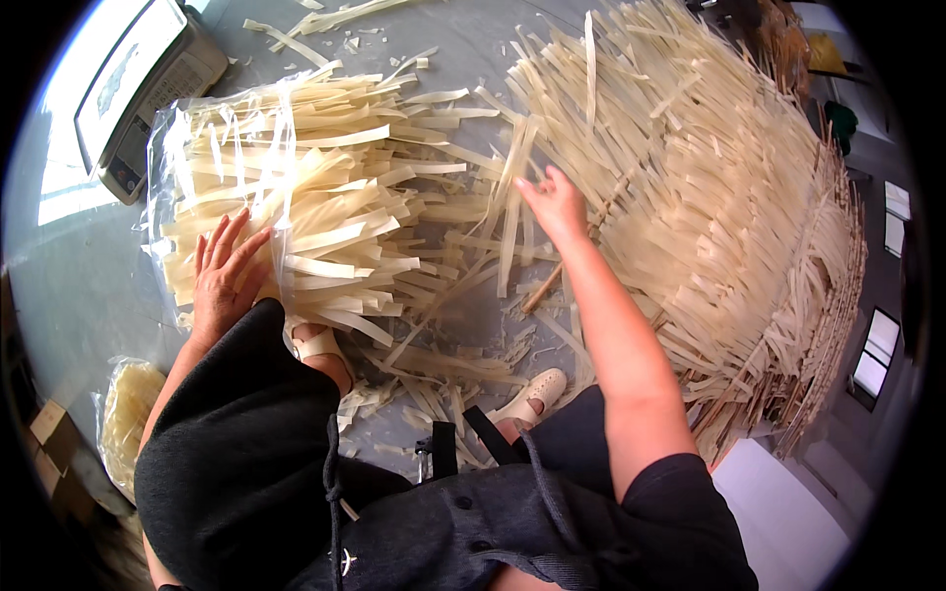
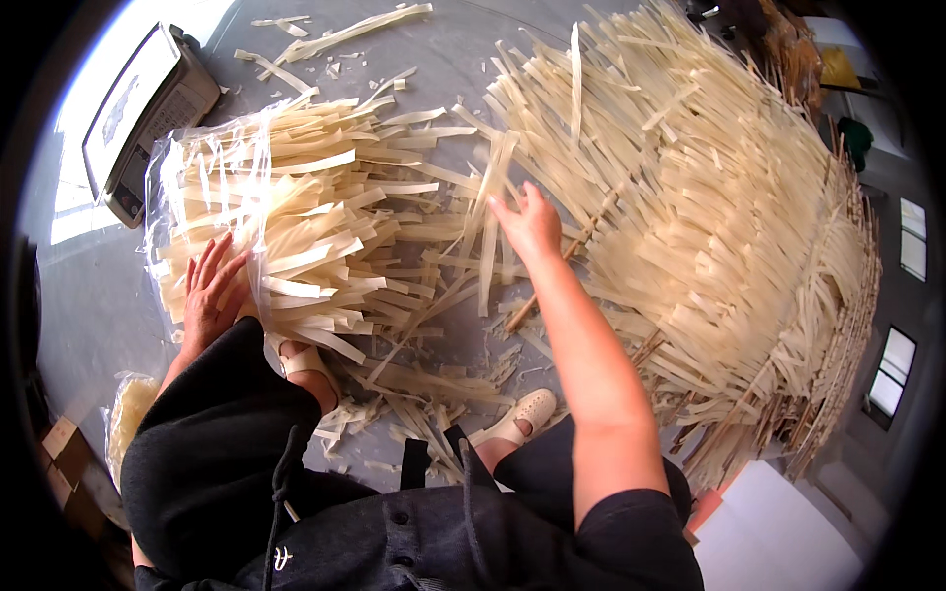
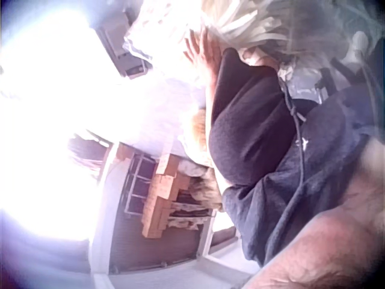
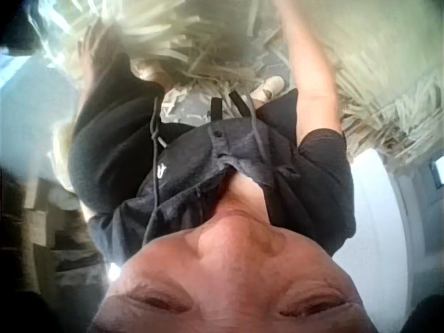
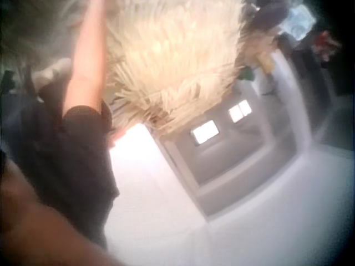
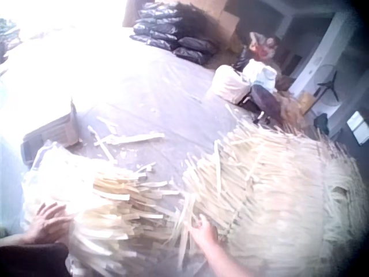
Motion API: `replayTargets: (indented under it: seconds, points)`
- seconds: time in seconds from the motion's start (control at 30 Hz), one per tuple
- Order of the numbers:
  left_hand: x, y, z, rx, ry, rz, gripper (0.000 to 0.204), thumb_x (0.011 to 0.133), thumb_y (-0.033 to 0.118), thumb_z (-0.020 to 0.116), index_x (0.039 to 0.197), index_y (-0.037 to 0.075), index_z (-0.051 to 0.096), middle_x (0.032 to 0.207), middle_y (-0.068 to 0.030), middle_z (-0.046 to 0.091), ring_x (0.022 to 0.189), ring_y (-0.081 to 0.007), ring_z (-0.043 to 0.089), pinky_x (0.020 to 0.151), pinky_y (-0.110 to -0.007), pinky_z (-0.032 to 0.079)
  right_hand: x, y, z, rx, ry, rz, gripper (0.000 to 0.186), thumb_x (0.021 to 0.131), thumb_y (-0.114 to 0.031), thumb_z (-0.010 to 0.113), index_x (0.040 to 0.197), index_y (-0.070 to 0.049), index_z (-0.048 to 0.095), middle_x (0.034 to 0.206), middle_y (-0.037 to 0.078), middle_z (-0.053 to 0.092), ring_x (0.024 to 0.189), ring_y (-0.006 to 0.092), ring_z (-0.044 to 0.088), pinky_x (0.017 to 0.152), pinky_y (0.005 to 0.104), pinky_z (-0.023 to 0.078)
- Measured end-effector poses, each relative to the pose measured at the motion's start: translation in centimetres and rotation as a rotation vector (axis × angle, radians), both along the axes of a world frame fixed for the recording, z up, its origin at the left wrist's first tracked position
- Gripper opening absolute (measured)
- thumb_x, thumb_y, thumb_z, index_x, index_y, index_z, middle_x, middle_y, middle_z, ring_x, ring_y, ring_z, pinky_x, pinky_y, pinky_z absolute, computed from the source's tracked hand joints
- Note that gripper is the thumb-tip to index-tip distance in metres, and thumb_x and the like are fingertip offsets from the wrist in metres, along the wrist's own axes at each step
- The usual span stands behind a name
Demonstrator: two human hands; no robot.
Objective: The person gathers bunches of thin, flat beige strips from a pile on the floor and places them into a plastic bag. They also lift and shake a long wooden pole that has similar strips attached to it while sitting on the floor.
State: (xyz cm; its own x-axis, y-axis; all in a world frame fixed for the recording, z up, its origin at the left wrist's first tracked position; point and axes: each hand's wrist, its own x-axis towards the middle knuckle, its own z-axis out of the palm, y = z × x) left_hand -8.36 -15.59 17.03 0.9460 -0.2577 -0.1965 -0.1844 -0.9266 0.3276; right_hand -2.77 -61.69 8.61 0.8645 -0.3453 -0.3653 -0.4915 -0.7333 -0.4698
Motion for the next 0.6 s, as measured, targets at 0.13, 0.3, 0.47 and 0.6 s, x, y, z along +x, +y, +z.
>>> replayTargets:
  seconds: [0.13, 0.3, 0.47, 0.6]
  points:
    - [-0.2, 0.2, -0.7, 0.0, -0.015, -0.009, 0.046, 0.086, 0.014, 0.062, 0.129, 0.026, 0.055, 0.145, -0.0041, 0.041, 0.138, -0.0287, 0.032, 0.114, -0.049, 0.017, 2.9, 5.5, -2.9, -0.228, 0.032, 0.062, 0.063, 0.072, -0.05, 0.072, 0.114, -0.006, 0.057, 0.104, 0.018, 0.064, 0.102, 0.0318, 0.062, 0.085, 0.0407, 0.05]
    - [-0.3, 0.2, -0.9, 0.009, -0.028, -0.026, 0.043, 0.088, 0.016, 0.061, 0.13, 0.025, 0.055, 0.145, -0.0039, 0.041, 0.138, -0.0281, 0.031, 0.114, -0.05, 0.016, 4.7, 3.3, -1.5, 0.219, -0.175, 0.091, 0.026, 0.078, -0.03, 0.069, 0.087, -0.007, 0.064, 0.076, 0.004, 0.065, 0.074, 0.0191, 0.063, 0.07, 0.0344, 0.049]
    - [-0.1, 0.2, -1.0, 0.027, -0.014, -0.029, 0.041, 0.089, 0.018, 0.06, 0.129, 0.024, 0.055, 0.145, -0.0051, 0.041, 0.138, -0.0287, 0.032, 0.113, -0.051, 0.017, 4.1, -3.1, 0.0, 0.29, 0.077, -0.101, 0.038, 0.076, -0.035, 0.067, 0.096, -0.003, 0.062, 0.084, 0.013, 0.068, 0.081, 0.0227, 0.067, 0.076, 0.0346, 0.051]
    - [-0.3, 0.4, -0.9, 0.047, -0.046, -0.036, 0.042, 0.089, 0.016, 0.06, 0.13, 0.023, 0.055, 0.144, -0.0062, 0.041, 0.137, -0.0294, 0.032, 0.113, -0.052, 0.018, 1.7, -1.0, -3.4, -0.135, 0.157, -0.091, 0.047, 0.075, -0.041, 0.068, 0.106, -0.008, 0.056, 0.108, 0.016, 0.065, 0.098, 0.0316, 0.064, 0.082, 0.0414, 0.05]
